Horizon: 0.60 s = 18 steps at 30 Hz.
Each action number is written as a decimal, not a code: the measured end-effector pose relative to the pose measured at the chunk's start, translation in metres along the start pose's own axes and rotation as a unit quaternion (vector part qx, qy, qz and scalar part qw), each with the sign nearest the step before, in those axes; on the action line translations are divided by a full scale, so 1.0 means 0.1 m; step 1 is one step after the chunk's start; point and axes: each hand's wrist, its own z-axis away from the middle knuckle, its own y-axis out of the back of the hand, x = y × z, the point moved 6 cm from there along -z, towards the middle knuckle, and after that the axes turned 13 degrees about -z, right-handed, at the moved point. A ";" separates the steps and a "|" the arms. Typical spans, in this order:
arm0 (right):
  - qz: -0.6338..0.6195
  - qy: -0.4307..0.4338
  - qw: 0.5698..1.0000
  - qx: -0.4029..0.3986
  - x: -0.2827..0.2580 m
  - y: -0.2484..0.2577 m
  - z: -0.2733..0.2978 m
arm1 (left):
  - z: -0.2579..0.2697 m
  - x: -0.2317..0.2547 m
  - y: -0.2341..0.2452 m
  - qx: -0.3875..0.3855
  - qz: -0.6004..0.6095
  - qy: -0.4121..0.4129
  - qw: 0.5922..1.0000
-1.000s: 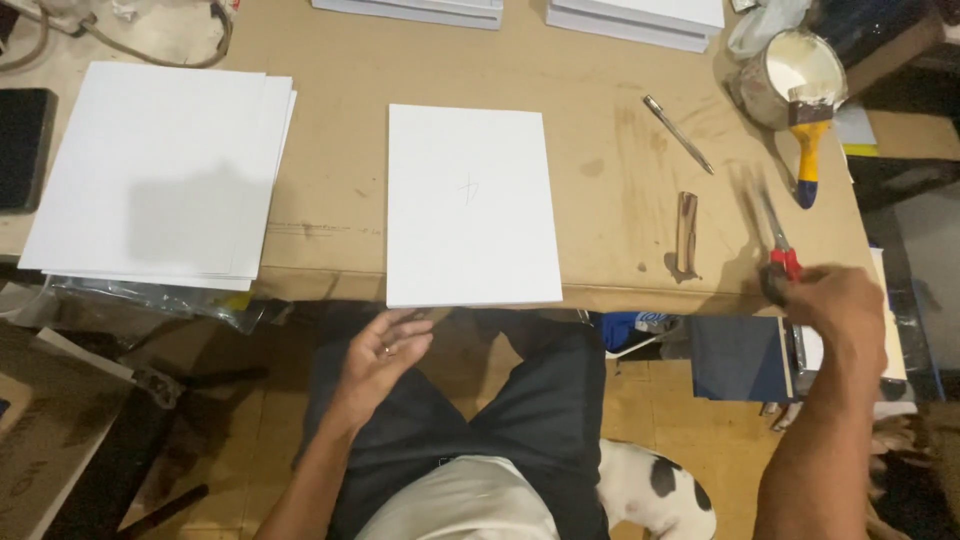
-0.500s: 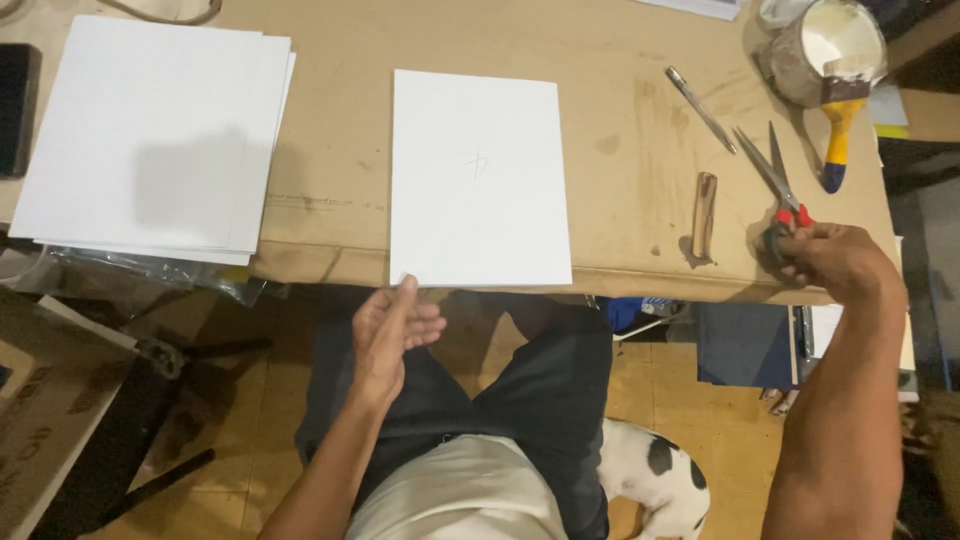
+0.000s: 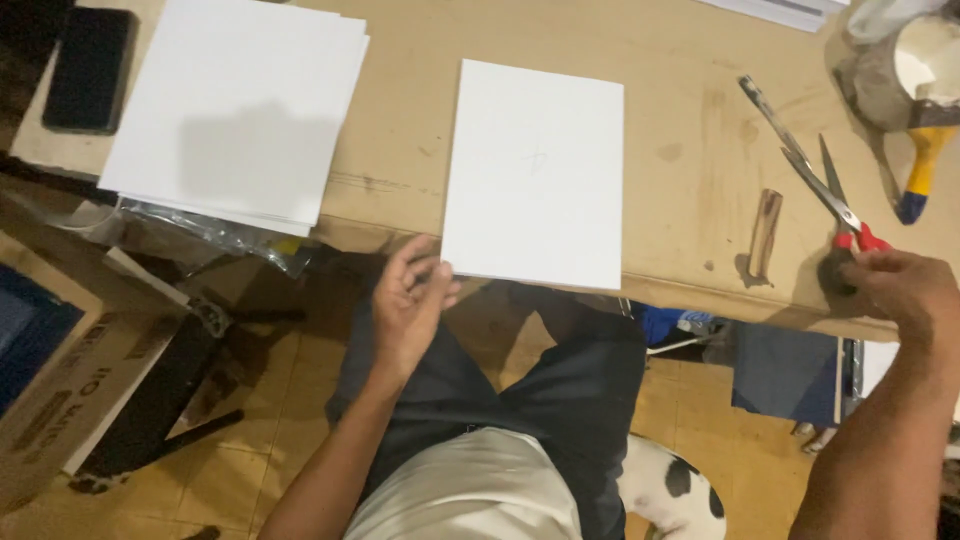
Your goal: The person aligns a white sheet of paper on a wooden table, marks it with a pen, and uses red-handled scissors to trim the edges. They repeat this process for multiple sheets, stacking the trimmed pieces on the table.
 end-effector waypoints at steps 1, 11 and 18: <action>0.014 0.006 1.000 0.024 0.02 -0.01 -0.03 | 0.00 0.02 -0.02 -0.005 -0.031 0.000 1.000; -0.174 0.258 0.950 -0.030 -2.26 -1.17 2.06 | 0.23 0.42 -0.16 0.076 -0.280 -0.219 0.932; -0.201 0.263 0.943 -0.034 -2.40 -1.59 2.29 | 0.59 0.89 -0.50 0.148 -0.320 -0.456 0.818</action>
